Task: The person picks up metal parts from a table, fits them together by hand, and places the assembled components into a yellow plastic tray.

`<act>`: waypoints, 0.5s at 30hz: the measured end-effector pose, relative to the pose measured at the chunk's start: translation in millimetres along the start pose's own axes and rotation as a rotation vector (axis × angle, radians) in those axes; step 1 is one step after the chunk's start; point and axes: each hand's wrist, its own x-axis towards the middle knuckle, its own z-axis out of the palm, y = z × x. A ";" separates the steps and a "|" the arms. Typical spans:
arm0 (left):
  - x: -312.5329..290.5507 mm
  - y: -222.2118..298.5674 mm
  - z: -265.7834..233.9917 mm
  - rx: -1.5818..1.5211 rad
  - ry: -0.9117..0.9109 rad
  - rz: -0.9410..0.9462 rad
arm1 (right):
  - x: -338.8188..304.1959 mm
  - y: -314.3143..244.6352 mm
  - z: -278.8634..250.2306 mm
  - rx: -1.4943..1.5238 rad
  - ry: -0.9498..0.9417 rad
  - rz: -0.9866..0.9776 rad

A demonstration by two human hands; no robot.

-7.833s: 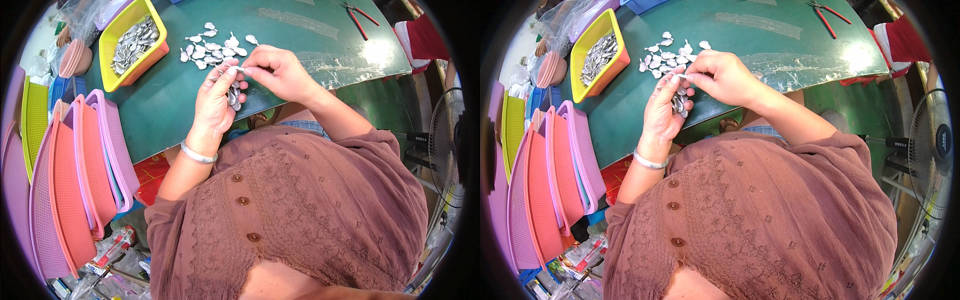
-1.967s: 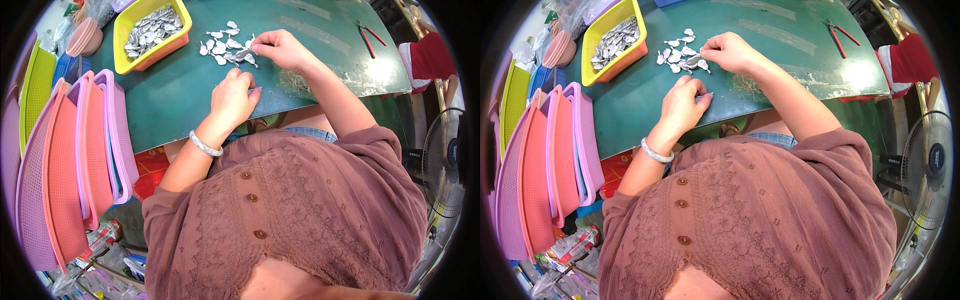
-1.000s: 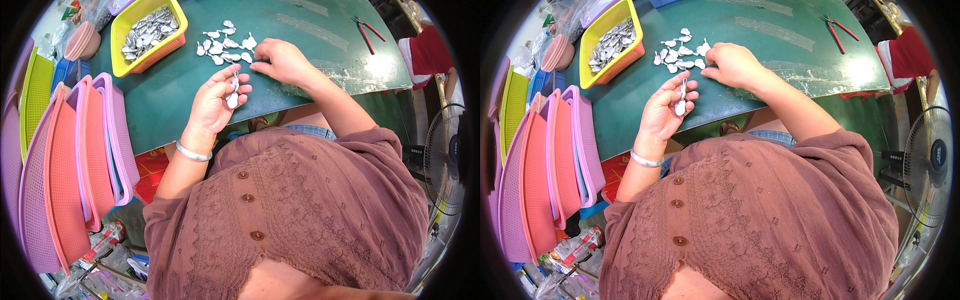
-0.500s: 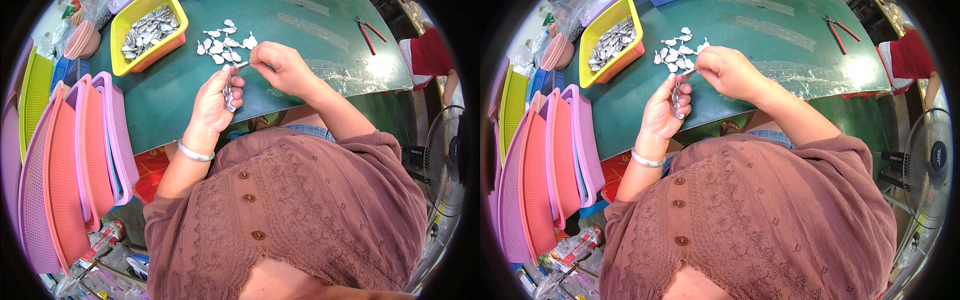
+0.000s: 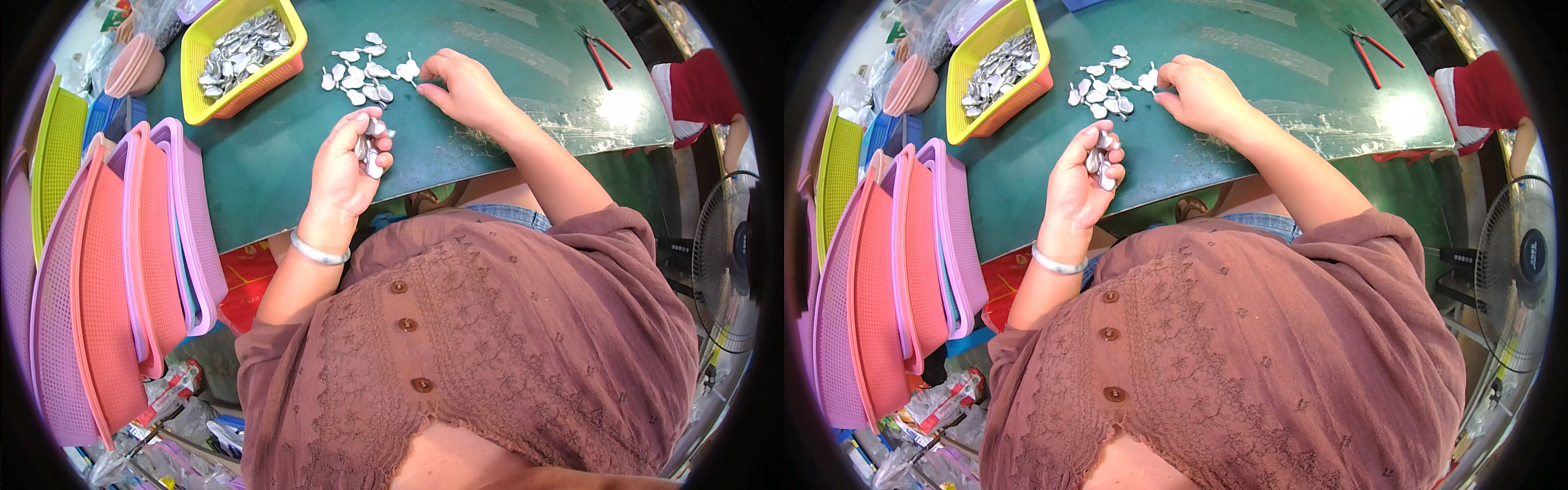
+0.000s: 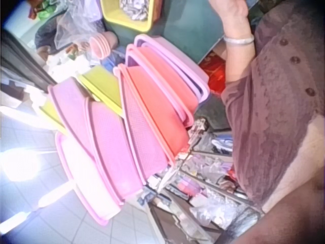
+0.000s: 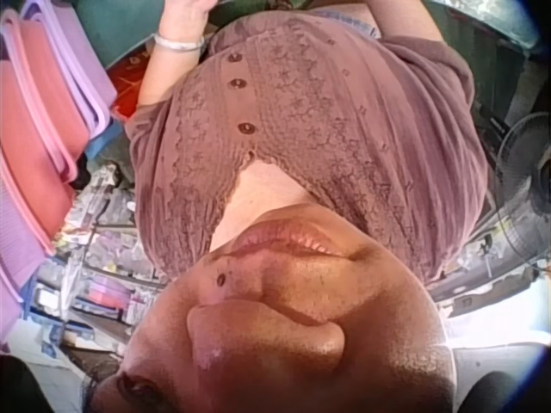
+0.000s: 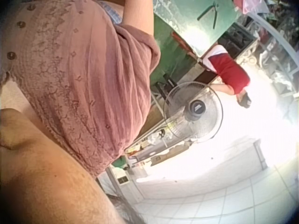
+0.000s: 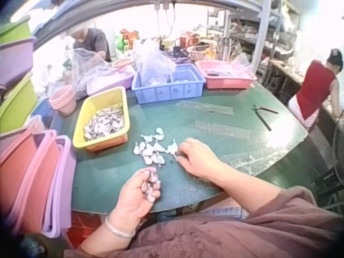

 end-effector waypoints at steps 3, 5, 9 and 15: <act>2.4 -1.2 -2.6 -0.100 0.010 -0.043 | 4.6 -1.8 5.1 -0.098 -0.042 0.034; 1.4 -2.3 2.1 -0.084 0.038 0.000 | 5.8 -0.9 8.6 -0.135 -0.041 0.048; 0.0 -0.3 2.5 0.031 0.050 0.013 | 7.1 -1.5 6.0 -0.041 -0.001 0.108; 2.5 0.3 -4.4 0.031 -0.029 -0.016 | -3.5 -20.2 -8.0 0.442 -0.047 0.181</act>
